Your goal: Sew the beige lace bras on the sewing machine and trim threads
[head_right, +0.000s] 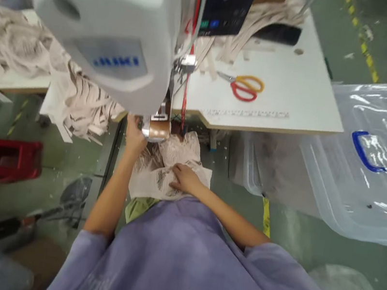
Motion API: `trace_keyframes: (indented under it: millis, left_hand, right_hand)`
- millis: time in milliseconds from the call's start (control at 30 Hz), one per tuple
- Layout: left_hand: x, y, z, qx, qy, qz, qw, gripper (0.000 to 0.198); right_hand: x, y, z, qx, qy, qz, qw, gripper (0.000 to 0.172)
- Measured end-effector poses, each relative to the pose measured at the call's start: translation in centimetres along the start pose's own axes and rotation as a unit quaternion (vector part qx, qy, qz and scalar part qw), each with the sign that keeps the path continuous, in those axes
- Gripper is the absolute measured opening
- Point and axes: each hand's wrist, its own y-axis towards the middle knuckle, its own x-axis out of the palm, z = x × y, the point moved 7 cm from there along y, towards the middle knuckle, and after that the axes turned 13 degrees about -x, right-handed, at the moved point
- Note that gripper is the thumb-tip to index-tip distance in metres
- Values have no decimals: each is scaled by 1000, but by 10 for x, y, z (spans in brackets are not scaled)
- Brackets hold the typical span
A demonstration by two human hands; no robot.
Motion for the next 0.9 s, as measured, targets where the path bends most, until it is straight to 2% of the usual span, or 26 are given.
trace_keyframes:
  millis: [100,200,300,367,433,500,567,633,700,800,900]
  left_hand:
    - [19,3,-19,4,-6,-159,987,44]
    - [16,-9,-37,-31,-10,-245,969,50]
    - [7,-38,-68,-106,62,-263,957,64]
    - [7,-64,-88,-128,143,-243,951,52]
    - [17,-94,-103,-129,182,-245,943,50]
    - [35,-121,-117,-136,207,-275,929,53]
    - [48,-137,-126,-152,230,-301,913,36]
    - [51,-143,-125,-158,250,-321,900,21]
    - [44,-143,-113,-145,266,-336,892,24]
    - [23,-142,-89,-114,290,-363,878,34]
    - [-2,-138,-73,-97,308,-374,870,38]
  right_hand:
    - [12,3,3,15,-57,-31,998,61]
    - [8,13,4,27,-117,-30,992,56]
    - [1,26,6,26,-157,-35,987,34]
    - [-1,33,9,21,-166,-45,985,25]
    - [-2,36,8,11,-162,-61,985,24]
    - [-4,32,4,-4,-144,-82,986,24]
    - [-14,22,-1,-15,-121,-99,988,26]
    - [-36,8,-4,-15,-104,-109,989,29]
    - [-71,-6,-4,-11,-90,-118,989,29]
    - [-146,-28,-1,-20,-55,-123,991,27]
    - [-228,-59,8,32,70,-118,990,33]
